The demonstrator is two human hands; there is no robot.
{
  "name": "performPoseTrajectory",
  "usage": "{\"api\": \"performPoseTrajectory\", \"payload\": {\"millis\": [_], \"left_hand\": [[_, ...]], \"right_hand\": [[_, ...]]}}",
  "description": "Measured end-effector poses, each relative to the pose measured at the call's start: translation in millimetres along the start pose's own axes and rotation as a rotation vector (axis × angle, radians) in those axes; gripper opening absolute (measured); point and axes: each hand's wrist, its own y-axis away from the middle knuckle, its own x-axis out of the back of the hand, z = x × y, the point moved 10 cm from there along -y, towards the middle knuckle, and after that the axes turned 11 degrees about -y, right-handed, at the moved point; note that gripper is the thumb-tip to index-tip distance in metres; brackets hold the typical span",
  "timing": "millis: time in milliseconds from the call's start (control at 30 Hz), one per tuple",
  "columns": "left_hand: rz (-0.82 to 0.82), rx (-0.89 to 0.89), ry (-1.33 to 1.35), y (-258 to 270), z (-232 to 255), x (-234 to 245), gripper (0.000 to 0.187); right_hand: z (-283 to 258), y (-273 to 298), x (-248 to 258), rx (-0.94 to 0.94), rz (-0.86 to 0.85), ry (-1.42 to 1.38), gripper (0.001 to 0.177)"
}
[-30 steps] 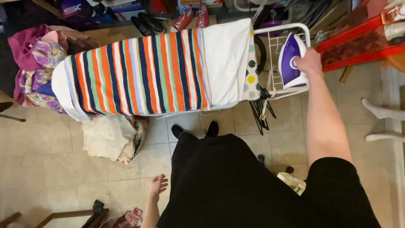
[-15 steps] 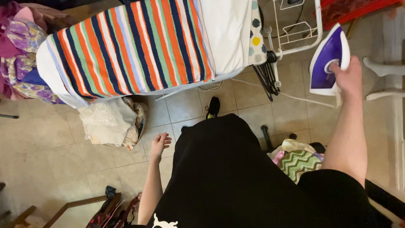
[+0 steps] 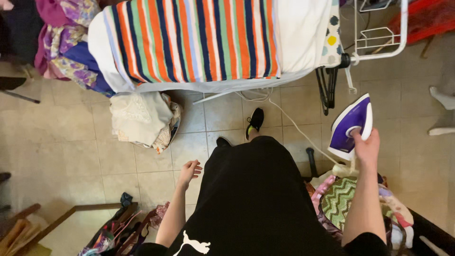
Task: The person irons a striped piece of fabric on an ironing board with an iron. They hold the fabric in place by hand while sliding the iron across the surface and rearranging the fabric.
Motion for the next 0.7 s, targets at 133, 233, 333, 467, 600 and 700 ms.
{"api": "performPoseTrajectory", "payload": {"millis": [133,233,333,467,600,700], "left_hand": [[-0.003,-0.075,0.007,-0.9,15.8,9.0,0.033],[0.013,-0.163,0.013,-26.7,30.0,8.4,0.034],[-0.022,-0.281,0.003,-32.8,69.0,-5.4,0.036],[-0.054,-0.476,-0.007,-20.8,154.3,-25.4,0.033],[-0.024,-0.511,0.062,-19.7,198.8,-20.3,0.03],[-0.02,-0.49,0.093,-21.6,220.7,-5.0,0.032]], "right_hand": [[20.3,11.5,-40.7,0.115,-0.141,0.171,0.026],[6.3,24.4,-71.1,0.276,-0.199,0.278,0.022],[-36.9,59.6,-103.4,0.411,-0.269,0.294,0.024],[-109.9,102.9,-153.8,0.404,-0.446,0.192,0.021],[-134.3,79.1,-194.0,0.436,-0.573,0.09,0.019],[-175.7,80.8,-229.9,0.451,-0.675,0.035,0.019]]}}
